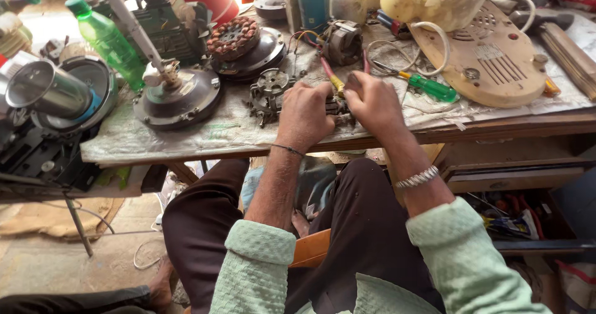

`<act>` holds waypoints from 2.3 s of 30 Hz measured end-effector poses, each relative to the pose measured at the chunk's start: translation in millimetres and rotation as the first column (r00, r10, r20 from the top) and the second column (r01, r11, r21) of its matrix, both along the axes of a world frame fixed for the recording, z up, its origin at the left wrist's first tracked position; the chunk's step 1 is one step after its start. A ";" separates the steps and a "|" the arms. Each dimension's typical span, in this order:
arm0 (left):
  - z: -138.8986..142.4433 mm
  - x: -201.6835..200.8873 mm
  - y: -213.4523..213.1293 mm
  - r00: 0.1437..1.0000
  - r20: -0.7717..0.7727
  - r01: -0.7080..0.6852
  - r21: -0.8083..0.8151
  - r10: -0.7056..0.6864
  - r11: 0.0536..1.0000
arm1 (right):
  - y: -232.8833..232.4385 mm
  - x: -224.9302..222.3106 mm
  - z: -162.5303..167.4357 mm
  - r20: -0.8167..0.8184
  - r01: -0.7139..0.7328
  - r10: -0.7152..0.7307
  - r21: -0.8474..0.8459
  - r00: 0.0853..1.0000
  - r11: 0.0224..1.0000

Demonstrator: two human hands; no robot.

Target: The person works on a small electrical component on a cluttered workbench, using pliers to adjust wires and parts. They repeatedly handle the component and tools, focusing on the wiring and internal structure.

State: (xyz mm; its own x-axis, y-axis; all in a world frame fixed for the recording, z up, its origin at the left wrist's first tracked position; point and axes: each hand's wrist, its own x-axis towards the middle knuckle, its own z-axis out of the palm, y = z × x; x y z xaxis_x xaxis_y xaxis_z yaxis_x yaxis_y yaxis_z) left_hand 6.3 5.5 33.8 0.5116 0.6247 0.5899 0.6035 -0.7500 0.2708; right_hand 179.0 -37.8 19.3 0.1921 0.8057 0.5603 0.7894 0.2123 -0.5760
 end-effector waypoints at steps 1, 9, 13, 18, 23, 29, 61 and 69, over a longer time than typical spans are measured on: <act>-0.3 0.5 -0.7 1.000 0.003 0.003 -0.008 -0.003 1.000 | -5.6 1.2 -3.3 0.008 0.000 0.000 -0.008 1.000 1.000; 2.0 0.8 -0.5 1.000 0.025 -0.002 0.020 0.002 1.000 | 16.4 5.2 1.5 -0.026 -0.008 0.008 -0.029 1.000 1.000; 1.4 2.6 0.1 1.000 -0.008 -0.020 -0.035 0.020 0.999 | 8.4 6.3 -0.4 0.007 -0.013 0.013 -0.043 1.000 0.999; 0.0 3.7 1.9 0.999 -0.034 -0.032 -0.043 0.031 0.999 | -4.8 -3.0 -8.1 0.028 -0.014 0.012 0.089 1.000 0.996; 0.0 3.3 3.3 1.000 0.002 -0.004 -0.020 0.004 1.000 | 6.4 -1.8 -1.4 0.067 0.024 -0.027 0.035 0.997 0.999; 0.9 2.9 2.9 1.000 -0.014 -0.021 -0.037 0.021 0.999 | -2.3 5.9 -7.6 0.102 -0.036 0.023 0.125 0.995 0.992; -0.9 5.4 3.5 0.999 -0.017 -0.041 -0.060 0.040 0.997 | 3.4 0.7 1.5 0.093 0.004 -0.002 -0.020 0.996 1.000; -2.0 5.0 0.5 0.999 0.000 -0.043 -0.046 0.043 0.998 | -2.6 -4.9 -3.3 0.060 0.030 -0.031 0.021 0.998 0.999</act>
State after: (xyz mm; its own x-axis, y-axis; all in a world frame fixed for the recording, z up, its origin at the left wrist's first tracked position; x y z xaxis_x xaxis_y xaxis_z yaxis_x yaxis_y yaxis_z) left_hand 11.3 5.9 31.9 0.4832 0.6728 0.5602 0.6347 -0.7099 0.3051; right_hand 174.1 -40.4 16.1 0.1822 0.7886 0.5873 0.8286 0.1984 -0.5235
